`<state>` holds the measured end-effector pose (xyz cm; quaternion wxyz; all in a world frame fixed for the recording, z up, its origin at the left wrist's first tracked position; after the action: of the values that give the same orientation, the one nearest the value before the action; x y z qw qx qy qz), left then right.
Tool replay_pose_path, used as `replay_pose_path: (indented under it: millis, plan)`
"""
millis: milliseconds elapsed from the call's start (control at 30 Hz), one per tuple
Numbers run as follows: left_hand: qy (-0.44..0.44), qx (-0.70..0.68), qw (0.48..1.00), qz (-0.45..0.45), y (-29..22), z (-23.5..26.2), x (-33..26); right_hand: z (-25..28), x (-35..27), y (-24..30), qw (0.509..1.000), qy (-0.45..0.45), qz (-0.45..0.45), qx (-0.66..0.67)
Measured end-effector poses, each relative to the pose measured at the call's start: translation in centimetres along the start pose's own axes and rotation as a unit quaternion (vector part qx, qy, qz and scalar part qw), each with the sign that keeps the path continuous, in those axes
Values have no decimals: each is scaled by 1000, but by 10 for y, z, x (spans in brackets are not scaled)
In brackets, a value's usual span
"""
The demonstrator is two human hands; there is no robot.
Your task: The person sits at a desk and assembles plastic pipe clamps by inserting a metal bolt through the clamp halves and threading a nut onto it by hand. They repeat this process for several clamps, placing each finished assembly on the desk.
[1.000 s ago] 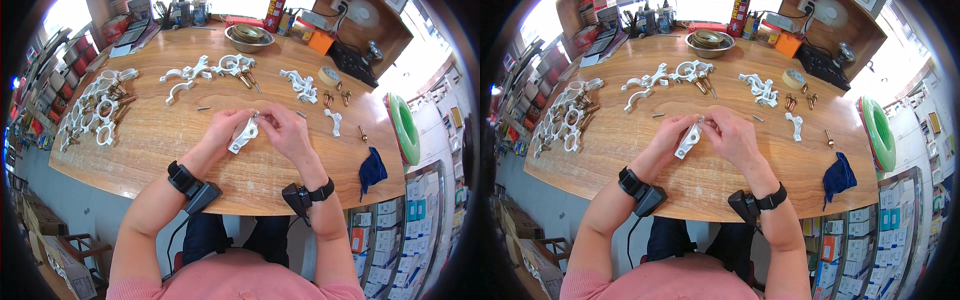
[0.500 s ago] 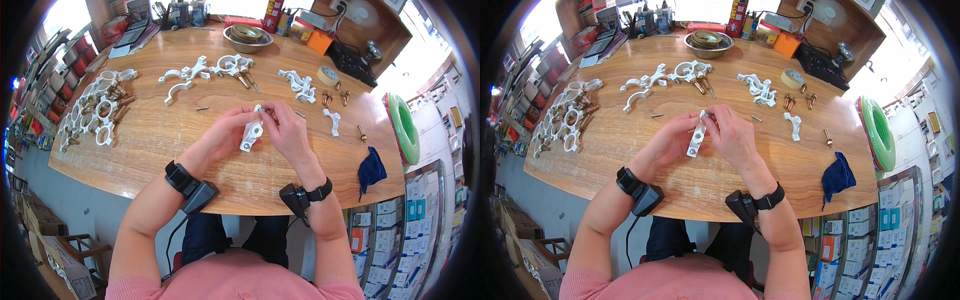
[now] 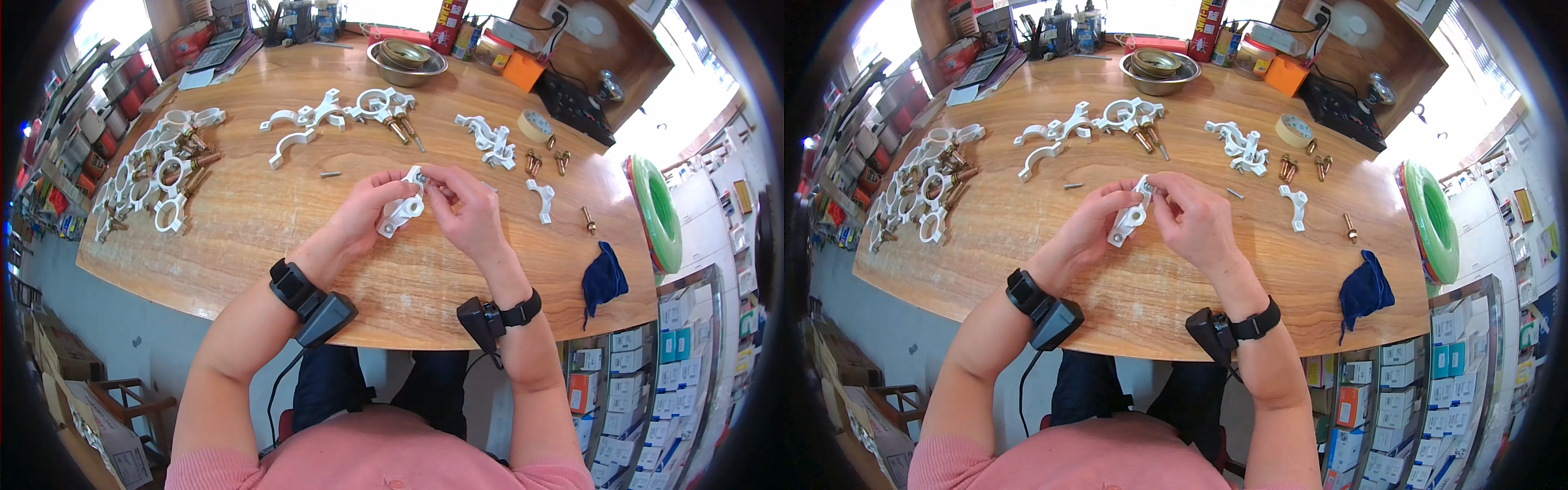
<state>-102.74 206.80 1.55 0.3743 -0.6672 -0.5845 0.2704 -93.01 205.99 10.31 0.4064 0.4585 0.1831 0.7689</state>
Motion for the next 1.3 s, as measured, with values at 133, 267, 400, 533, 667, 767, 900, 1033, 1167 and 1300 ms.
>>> replay_pose_path:
  millis: [133,267,400,533,667,767,900,1033,1167,1300]
  plan:
    - [-12,9,1000,-1,1,3,1,0,0,-8,998,14,-55,-12]
    - [8,12,1000,-3,0,-1,0,-1,1,-7,1000,2,-28,2]
    - [8,9,1000,3,2,0,0,-1,1,-7,1000,-1,-5,-26]
    - [5,22,1000,7,0,0,-1,0,3,-6,997,24,-49,-57]
    - [30,36,999,14,3,-3,0,2,2,1,998,18,19,-50]
    - [11,42,999,22,4,0,-1,-3,2,-11,992,48,-37,-108]
    - [13,43,999,23,1,-1,-3,-3,3,-6,990,69,-71,-102]
    - [26,29,999,15,4,-1,0,-1,2,2,996,55,3,-74]
    - [21,42,999,27,6,0,-1,-1,3,-6,990,76,-60,-102]
    - [22,24,999,18,5,1,1,-1,4,0,994,70,-10,-82]
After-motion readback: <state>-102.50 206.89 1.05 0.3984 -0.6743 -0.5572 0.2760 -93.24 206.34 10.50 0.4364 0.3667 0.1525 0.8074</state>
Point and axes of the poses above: each hand's wrist, its own x-axis towards the middle knuckle, its own z-axis out of the back of the hand, y = z × x, the point moved 9 cm from there along x, towards the middle knuckle, and after that the axes turned 13 degrees about -z, right-handed, at the moved point
